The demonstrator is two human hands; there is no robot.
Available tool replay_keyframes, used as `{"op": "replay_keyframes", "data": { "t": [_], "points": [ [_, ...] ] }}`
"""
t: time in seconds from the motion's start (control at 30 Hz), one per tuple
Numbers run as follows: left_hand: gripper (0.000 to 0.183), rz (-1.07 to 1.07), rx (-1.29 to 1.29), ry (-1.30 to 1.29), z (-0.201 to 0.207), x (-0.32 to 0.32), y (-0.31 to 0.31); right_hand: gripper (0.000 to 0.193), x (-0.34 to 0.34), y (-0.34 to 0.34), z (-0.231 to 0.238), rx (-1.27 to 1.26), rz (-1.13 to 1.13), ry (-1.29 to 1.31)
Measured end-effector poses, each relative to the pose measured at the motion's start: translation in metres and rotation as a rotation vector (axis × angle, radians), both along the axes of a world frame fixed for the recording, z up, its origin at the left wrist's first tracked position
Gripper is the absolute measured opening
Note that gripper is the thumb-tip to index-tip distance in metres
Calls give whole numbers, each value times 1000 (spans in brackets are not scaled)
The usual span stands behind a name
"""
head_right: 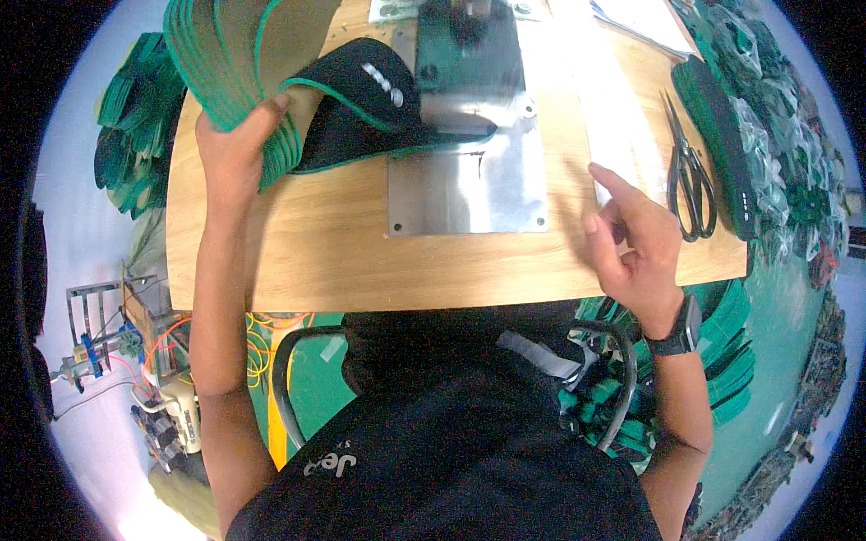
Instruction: The person cuts a smaller strip from a larger sheet of stickers using shears and then peels and applies individual small stickers to a stack of green and black shoe insoles.
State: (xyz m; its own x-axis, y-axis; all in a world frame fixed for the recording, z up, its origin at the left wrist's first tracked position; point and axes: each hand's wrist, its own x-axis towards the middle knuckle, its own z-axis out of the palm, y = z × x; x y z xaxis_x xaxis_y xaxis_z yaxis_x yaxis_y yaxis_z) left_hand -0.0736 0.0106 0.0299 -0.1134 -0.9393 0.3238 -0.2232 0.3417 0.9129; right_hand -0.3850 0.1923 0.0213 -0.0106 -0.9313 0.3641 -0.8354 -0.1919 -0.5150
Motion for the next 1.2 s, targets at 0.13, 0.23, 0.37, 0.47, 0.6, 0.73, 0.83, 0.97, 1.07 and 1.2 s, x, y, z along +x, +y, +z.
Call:
{"op": "replay_keyframes", "data": {
  "t": [0.13, 0.23, 0.37, 0.47, 0.6, 0.73, 0.83, 0.97, 1.07, 1.2],
  "points": [
    [20, -30, -29, 31, -4, 2, -2, 36, -1, 12, -6, -27, -26, -38],
    [21, -35, -16, -21, -5, 2, -2, 34, 1, 14, -1, -57, -82, -92],
    [20, -26, -40, -9, -4, -2, 2, 35, -10, -1, 3, -78, -155, -79],
    [21, -58, -23, -17, 0, -5, 3, 32, -37, -42, 7, -129, -234, -41],
    [25, -106, -29, -14, 0, -10, 5, 35, -102, -138, -17, -310, -220, 200],
    [38, -96, -96, -115, -5, -9, 9, 49, -114, -216, -22, -217, -359, 427],
    [48, -108, -175, -86, -14, -16, 12, 50, -132, -248, -44, 94, -444, 316],
    [55, -73, -244, -211, -8, -17, 20, 39, -125, -244, -45, 6, -402, 158],
    [72, -138, -164, -362, 2, -19, 17, 31, -128, -243, -35, -59, -324, 275],
    [98, -72, -337, -415, 5, -20, 9, 28, -134, -238, -6, 53, -300, 239]
  ]
}}
